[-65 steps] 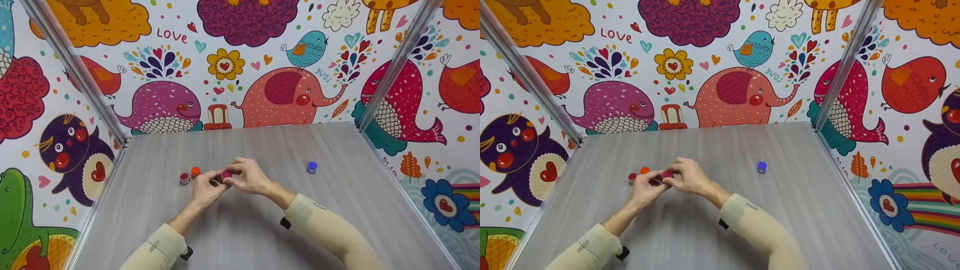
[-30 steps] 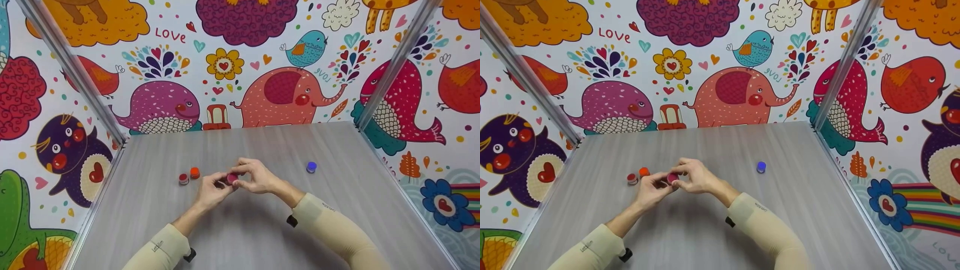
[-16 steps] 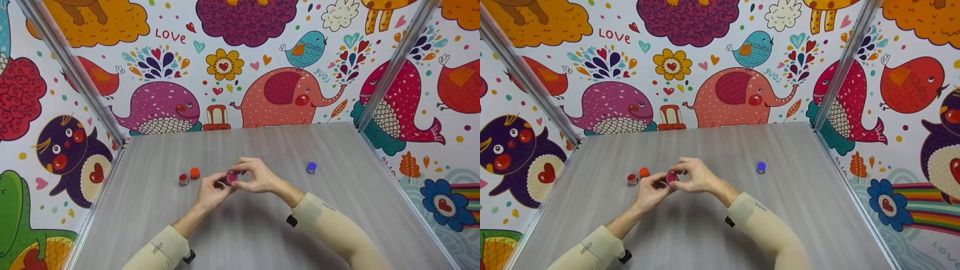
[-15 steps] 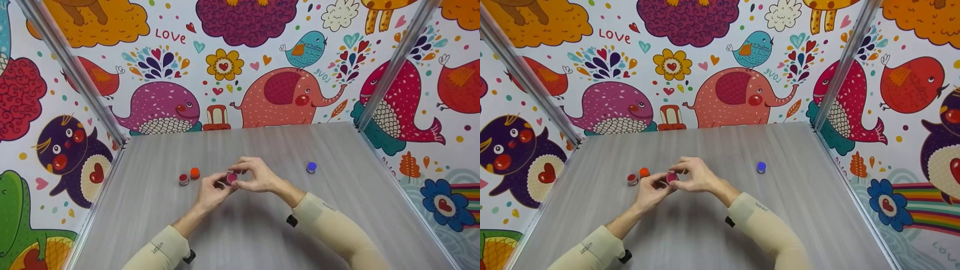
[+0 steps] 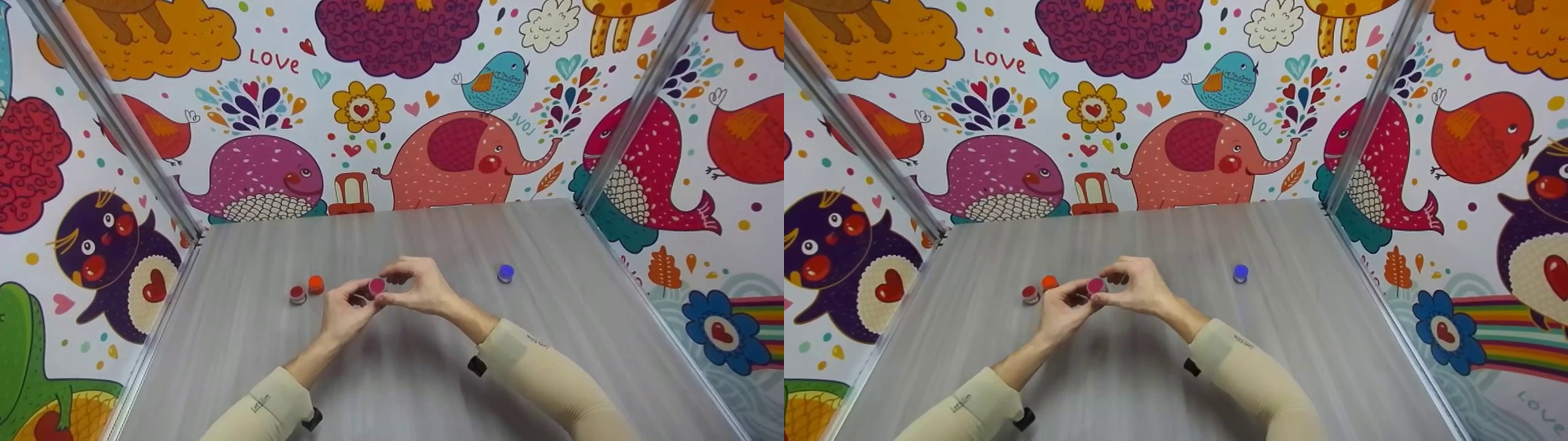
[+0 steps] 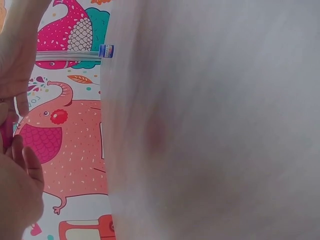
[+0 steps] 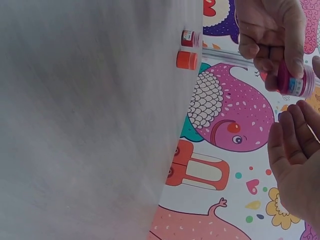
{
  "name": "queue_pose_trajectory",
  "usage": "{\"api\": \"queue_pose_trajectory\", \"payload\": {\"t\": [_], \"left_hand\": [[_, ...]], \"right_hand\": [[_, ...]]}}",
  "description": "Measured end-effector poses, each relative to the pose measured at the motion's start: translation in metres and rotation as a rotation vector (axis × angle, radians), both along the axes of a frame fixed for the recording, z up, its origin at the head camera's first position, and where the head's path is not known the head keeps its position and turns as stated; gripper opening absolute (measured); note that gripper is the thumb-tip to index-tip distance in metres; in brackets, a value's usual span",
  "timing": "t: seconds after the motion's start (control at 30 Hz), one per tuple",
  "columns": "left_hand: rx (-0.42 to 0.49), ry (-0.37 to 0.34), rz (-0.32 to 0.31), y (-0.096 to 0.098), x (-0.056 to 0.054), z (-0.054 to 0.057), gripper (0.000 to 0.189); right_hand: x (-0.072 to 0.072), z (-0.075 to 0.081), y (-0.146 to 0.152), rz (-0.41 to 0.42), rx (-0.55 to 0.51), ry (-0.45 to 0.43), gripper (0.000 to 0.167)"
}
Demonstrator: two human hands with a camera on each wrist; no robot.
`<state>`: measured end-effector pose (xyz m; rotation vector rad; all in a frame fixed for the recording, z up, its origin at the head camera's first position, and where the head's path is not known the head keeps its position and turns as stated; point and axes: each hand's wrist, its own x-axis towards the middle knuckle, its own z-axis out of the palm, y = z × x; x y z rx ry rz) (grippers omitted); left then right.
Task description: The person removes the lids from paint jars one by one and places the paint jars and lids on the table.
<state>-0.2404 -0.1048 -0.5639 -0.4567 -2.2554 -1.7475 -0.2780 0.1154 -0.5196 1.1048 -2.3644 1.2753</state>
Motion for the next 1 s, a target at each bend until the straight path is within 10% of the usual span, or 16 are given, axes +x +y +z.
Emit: {"api": "queue_pose_trajectory", "payload": {"t": [0.5, 1.0], "left_hand": [[-0.019, 0.029, 0.036, 0.0031, -0.0002, -0.0012, 0.028], [-0.019, 0.069, -0.010, 0.0078, -0.0029, -0.0047, 0.026]], "right_hand": [[0.0031, -0.0024, -0.0048, -0.038, -0.047, -0.116, 0.030], [-0.0010, -0.0034, 0.0005, -0.012, 0.006, 0.012, 0.023]]}}
